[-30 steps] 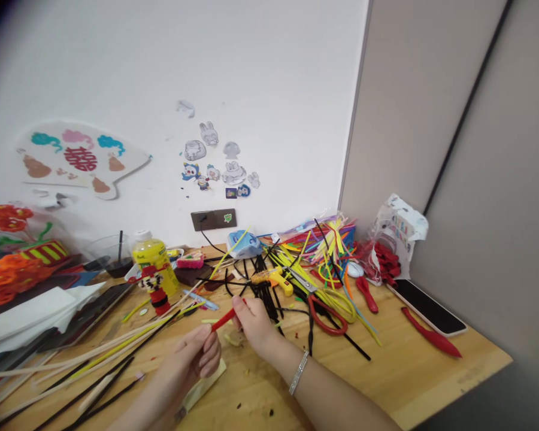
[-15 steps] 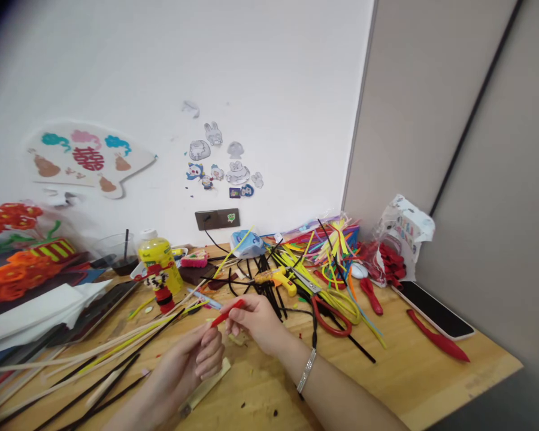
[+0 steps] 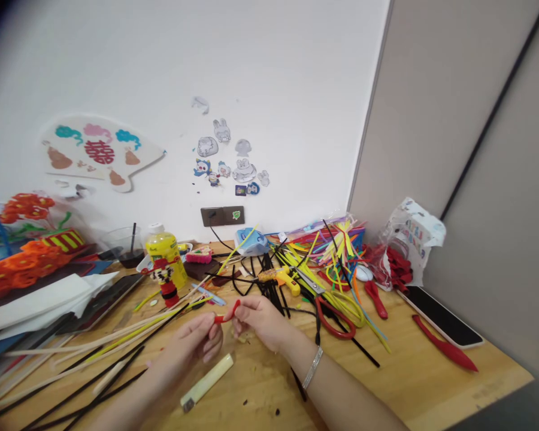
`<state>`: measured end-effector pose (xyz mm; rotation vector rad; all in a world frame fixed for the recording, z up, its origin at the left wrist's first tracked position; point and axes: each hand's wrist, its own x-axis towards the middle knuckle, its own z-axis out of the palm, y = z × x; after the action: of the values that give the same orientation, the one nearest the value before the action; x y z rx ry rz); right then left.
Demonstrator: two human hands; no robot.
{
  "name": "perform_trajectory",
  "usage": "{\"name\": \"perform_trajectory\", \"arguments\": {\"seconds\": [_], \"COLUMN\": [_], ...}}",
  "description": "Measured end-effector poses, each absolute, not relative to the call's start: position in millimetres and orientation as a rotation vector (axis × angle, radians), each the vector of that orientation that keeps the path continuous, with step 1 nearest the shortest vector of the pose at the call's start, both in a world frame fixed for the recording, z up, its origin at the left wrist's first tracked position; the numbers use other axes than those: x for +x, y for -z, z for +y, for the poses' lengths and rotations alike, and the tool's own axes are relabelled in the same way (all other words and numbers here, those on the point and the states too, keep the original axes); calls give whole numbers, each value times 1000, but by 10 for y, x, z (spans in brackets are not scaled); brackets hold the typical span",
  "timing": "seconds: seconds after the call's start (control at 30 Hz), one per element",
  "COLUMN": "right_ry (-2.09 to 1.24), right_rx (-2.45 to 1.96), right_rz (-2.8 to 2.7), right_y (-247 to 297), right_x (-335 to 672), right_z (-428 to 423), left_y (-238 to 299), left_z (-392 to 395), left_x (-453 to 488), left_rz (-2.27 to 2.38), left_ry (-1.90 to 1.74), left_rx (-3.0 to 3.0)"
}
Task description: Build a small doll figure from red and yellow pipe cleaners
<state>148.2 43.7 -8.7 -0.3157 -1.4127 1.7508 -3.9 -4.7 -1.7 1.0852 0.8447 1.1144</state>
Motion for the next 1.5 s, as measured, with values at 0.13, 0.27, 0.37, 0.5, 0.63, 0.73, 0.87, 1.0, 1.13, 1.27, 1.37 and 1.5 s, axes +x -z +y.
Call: {"name": "perform_trajectory", "arguments": {"seconds": [0.13, 0.27, 0.37, 0.5, 0.63, 0.73, 0.87, 1.0, 1.13, 1.27, 1.37, 1.5], "right_ry": [-1774, -1751, -1732, -1757, -1827, -1846, -1896, -1918, -1910, -1922, -1893, -1636], "right_rx": [-411, -500, -501, -458, -444, -470, -486, -494, -576, -681, -685, -685], "right_rz": [-1696, -1895, -1983, -2023, -2036, -2017, -2010, -2023, -1942, -1752, -1622, -1862], "right_y": [-32, -74, -65, -37, 10, 54, 109, 131, 130, 143, 127, 56], "right_x": [1578, 1614, 1610, 1599, 1582, 1564, 1553, 1560, 1544, 1478, 1430, 1424], "right_z": [446, 440, 429, 428, 440, 437, 435, 450, 439, 411, 391, 353], "left_y": [-70, -109, -165, -236, -261, -284, -314, -286, -228, -217, -204, -82], "left_z": [-53, -94, -133, -152, -136, -138, -164, -161, -135, -129, -121, -73], "left_x": [-98, -112, -107, -137, -175, -176, -149, -135, -171, -212, -215, -214], "left_rz": [1173, 1329, 1254, 1070, 1006, 976, 939, 979, 1005, 985, 1003, 1195], "left_ry": [-1049, -921, -845, -716, -609, -614, -637, -665, -606, -600, -674, -768], "left_rx": [1563, 1896, 2067, 2208, 2296, 2361, 2438, 2482, 2445, 2426, 2381, 2394]}}
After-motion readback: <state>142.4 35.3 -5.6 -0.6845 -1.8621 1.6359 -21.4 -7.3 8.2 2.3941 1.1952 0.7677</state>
